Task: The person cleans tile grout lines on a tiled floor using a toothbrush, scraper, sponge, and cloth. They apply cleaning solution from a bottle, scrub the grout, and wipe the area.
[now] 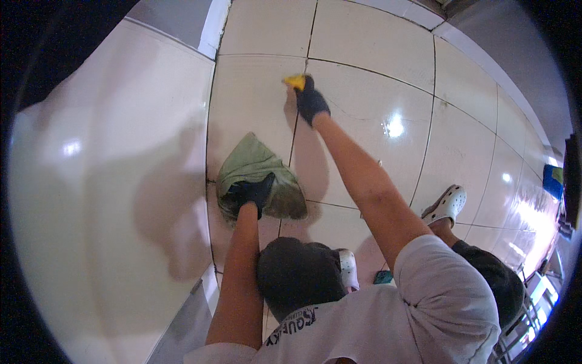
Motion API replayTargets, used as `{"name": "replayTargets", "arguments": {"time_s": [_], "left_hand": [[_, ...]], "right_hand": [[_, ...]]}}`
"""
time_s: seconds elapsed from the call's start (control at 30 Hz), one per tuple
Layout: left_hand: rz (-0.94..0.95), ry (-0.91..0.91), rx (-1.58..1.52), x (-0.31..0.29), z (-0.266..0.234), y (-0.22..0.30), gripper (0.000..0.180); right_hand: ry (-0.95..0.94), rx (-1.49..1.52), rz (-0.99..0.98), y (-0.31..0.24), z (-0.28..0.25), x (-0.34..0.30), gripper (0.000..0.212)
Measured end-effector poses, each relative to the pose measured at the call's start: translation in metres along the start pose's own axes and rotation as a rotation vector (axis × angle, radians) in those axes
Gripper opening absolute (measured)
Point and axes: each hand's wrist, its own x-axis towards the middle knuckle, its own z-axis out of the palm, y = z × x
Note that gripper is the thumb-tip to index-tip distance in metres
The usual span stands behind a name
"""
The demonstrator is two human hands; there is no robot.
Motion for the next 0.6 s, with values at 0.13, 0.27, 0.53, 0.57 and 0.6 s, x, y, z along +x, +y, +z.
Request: {"name": "replayTargets", "arguments": {"time_s": [0.13, 0.27, 0.53, 0.57, 0.6], "left_hand": [[0.222, -0.034, -0.029, -0.005, -0.014, -0.003, 0.099], [0.352, 0.031, -0.068, 0.02, 0.02, -0.021, 0.094], [0.188, 0.09, 0.011, 0.02, 0.028, -0.026, 0.096], [0.19, 0.123, 0.029, 0.028, 0.038, -0.031, 0.096], [0.202, 0.112, 0.016, 0.032, 0.035, -0.027, 0.097]], "right_hand": [[-0.214, -0.025, 0.058, 0.026, 0.062, -0.149, 0.07], [-0.26, 0.05, 0.129, 0.023, 0.078, -0.185, 0.077], [-0.189, 0.095, 0.195, 0.013, 0.082, -0.169, 0.08], [-0.239, 0.11, 0.196, 0.014, 0.081, -0.173, 0.078], [-0.283, 0.128, 0.204, 0.017, 0.08, -0.173, 0.076]]}}
